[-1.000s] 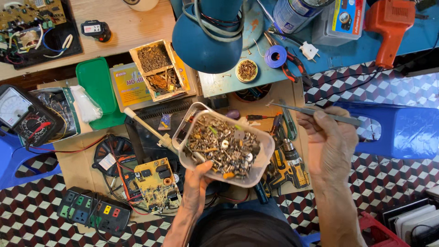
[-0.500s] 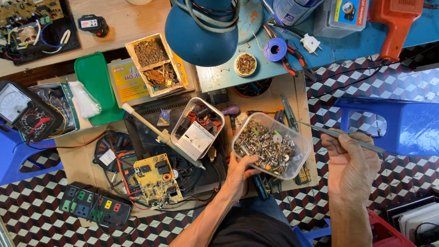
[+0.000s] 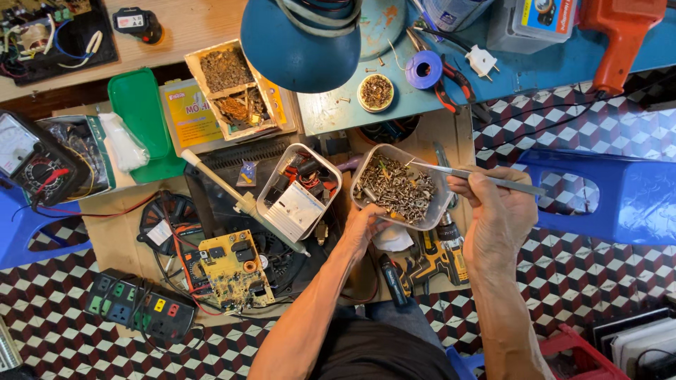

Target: The person selects small metal parts from a container using tweezers and attaches them to a metal heatsink. They repeatedly pick up screws and washers, position them on the heatsink, and adjust the components with their hands.

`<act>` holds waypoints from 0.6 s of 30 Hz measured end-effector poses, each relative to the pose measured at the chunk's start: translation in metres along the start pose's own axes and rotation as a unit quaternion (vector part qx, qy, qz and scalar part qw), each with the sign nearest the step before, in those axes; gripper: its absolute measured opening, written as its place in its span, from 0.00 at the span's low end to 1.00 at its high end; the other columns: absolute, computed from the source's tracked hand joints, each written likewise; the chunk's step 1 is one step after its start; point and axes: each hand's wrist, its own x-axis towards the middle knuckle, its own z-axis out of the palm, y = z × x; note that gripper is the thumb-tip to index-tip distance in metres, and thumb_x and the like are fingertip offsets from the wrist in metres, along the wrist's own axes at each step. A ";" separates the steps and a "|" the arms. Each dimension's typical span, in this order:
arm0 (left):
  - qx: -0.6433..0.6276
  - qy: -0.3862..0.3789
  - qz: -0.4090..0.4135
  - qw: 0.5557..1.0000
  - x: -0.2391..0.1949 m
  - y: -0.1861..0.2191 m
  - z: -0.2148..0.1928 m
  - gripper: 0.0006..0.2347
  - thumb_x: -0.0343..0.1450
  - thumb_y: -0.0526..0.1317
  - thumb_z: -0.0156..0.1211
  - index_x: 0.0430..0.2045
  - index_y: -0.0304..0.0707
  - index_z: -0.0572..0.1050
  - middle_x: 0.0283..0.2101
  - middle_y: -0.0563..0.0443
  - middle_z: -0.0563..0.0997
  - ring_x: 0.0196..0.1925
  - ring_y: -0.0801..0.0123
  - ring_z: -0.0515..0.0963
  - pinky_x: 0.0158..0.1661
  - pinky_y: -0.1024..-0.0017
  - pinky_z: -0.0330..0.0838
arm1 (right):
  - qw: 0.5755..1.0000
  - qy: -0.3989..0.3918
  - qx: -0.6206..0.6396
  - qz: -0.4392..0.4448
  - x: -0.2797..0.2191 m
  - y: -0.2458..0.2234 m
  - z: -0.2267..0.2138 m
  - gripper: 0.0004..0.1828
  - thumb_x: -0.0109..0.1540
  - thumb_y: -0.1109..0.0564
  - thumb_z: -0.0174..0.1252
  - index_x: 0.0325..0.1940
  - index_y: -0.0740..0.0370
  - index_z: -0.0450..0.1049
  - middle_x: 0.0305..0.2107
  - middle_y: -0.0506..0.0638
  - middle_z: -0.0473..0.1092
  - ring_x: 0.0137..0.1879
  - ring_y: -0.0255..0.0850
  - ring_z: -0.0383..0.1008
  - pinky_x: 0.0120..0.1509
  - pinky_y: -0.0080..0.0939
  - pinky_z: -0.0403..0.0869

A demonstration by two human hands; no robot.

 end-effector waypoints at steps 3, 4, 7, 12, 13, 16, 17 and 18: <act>0.000 0.020 -0.023 1.000 -0.002 -0.012 -0.007 0.27 0.63 0.37 0.60 0.59 0.42 0.61 0.53 0.46 0.78 0.50 0.63 0.81 0.49 0.64 0.78 | 1.000 0.002 -0.013 0.023 0.004 0.007 0.004 0.11 0.66 0.70 0.57 0.50 0.70 0.63 0.39 0.65 0.75 0.42 0.49 0.82 0.53 0.42 0.82; -0.006 0.019 -0.023 1.000 -0.003 -0.018 -0.011 0.25 0.64 0.37 0.60 0.58 0.39 0.63 0.52 0.45 0.78 0.50 0.63 0.81 0.50 0.64 0.79 | 1.000 -0.006 -0.006 0.028 0.004 0.009 0.005 0.11 0.66 0.70 0.57 0.50 0.70 0.63 0.39 0.65 0.75 0.42 0.49 0.82 0.52 0.42 0.82; -0.022 0.015 -0.024 0.999 -0.003 -0.030 -0.024 0.21 0.67 0.37 0.60 0.55 0.31 0.68 0.50 0.42 0.78 0.49 0.60 0.81 0.53 0.65 0.80 | 0.999 -0.023 0.009 0.041 0.006 0.014 0.005 0.12 0.66 0.70 0.56 0.51 0.70 0.63 0.40 0.64 0.75 0.43 0.49 0.82 0.52 0.41 0.82; -0.011 0.070 -0.039 0.997 -0.007 -0.034 -0.016 0.19 0.69 0.42 0.54 0.53 0.36 0.69 0.48 0.47 0.80 0.48 0.67 0.82 0.50 0.69 0.79 | 0.997 -0.039 0.011 0.071 0.003 0.018 0.009 0.12 0.67 0.70 0.58 0.52 0.72 0.64 0.42 0.66 0.75 0.44 0.48 0.81 0.54 0.40 0.82; 0.002 0.093 -0.030 0.995 -0.018 -0.035 -0.009 0.19 0.69 0.42 0.55 0.53 0.33 0.69 0.47 0.47 0.79 0.46 0.66 0.81 0.48 0.68 0.78 | 0.996 -0.046 0.012 0.074 0.000 0.017 0.009 0.12 0.67 0.70 0.57 0.52 0.71 0.64 0.42 0.65 0.75 0.44 0.48 0.81 0.54 0.40 0.82; 0.017 0.159 0.010 0.987 -0.063 -0.025 0.009 0.21 0.70 0.42 0.57 0.56 0.29 0.69 0.45 0.45 0.78 0.43 0.66 0.78 0.45 0.66 0.76 | 0.993 -0.081 0.012 0.084 -0.010 0.014 0.009 0.11 0.68 0.69 0.57 0.52 0.69 0.65 0.42 0.64 0.75 0.44 0.47 0.81 0.55 0.41 0.82; 0.006 0.180 0.032 0.983 -0.083 -0.019 0.013 0.23 0.71 0.42 0.58 0.59 0.31 0.68 0.45 0.44 0.79 0.43 0.66 0.78 0.46 0.68 0.76 | 0.991 -0.099 0.007 0.089 -0.014 0.014 0.009 0.10 0.68 0.69 0.57 0.51 0.69 0.65 0.42 0.64 0.75 0.45 0.48 0.81 0.55 0.41 0.82; -0.005 0.194 0.056 0.979 -0.097 -0.009 0.017 0.24 0.71 0.42 0.58 0.62 0.33 0.68 0.44 0.43 0.79 0.43 0.67 0.78 0.47 0.69 0.76 | 0.989 -0.116 0.001 0.089 -0.015 0.014 0.009 0.09 0.68 0.69 0.57 0.50 0.69 0.65 0.42 0.64 0.75 0.45 0.48 0.82 0.56 0.41 0.82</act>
